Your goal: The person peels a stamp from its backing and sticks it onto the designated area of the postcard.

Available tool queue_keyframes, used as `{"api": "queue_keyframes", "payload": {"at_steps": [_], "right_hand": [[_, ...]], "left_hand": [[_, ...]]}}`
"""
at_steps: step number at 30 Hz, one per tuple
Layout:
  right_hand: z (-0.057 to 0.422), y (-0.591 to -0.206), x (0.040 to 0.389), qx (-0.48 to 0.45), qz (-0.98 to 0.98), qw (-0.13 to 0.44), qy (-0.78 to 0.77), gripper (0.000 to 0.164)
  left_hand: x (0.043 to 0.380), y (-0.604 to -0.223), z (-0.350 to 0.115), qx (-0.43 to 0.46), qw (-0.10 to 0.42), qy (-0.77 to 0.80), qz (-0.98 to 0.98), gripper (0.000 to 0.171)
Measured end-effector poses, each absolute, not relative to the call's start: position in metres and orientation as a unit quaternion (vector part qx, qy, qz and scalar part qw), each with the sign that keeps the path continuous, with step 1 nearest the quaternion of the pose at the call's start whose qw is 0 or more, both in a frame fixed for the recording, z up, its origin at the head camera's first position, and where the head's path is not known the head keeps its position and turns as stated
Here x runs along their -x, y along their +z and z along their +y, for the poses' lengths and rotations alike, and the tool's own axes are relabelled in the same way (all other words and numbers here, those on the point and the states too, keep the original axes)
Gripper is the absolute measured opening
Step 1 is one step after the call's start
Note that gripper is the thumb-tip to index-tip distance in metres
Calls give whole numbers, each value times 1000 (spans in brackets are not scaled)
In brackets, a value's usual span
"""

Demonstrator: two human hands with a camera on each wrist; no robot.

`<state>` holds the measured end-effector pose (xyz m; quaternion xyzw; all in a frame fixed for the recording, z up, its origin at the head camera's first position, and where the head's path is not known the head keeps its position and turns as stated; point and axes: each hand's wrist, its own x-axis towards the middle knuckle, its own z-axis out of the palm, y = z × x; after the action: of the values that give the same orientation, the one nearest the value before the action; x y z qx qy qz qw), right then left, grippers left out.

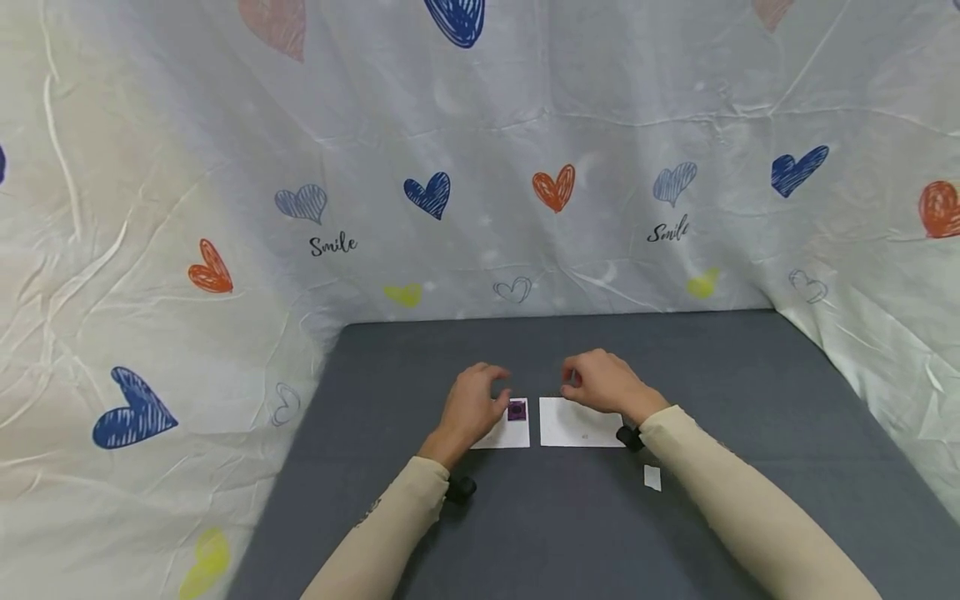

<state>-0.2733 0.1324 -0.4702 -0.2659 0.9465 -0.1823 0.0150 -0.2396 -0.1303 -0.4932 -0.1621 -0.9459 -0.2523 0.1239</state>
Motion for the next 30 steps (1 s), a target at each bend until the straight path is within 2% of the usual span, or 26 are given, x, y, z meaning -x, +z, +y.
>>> {"api": "queue_keyframes", "payload": {"at_steps": [11,23,30], "right_hand": [[190,-462,264,248,949,12,-194,10],[230,-468,251,233,954,-2,-191,11],[250,-477,240,216,959,14,-181,12]], "left_hand": [[233,-476,-109,218,105,-245,-939,35],[228,-488,-80,252,77,-191,-945,44],[226,-496,-65,284,77,-135,-946,40]]}}
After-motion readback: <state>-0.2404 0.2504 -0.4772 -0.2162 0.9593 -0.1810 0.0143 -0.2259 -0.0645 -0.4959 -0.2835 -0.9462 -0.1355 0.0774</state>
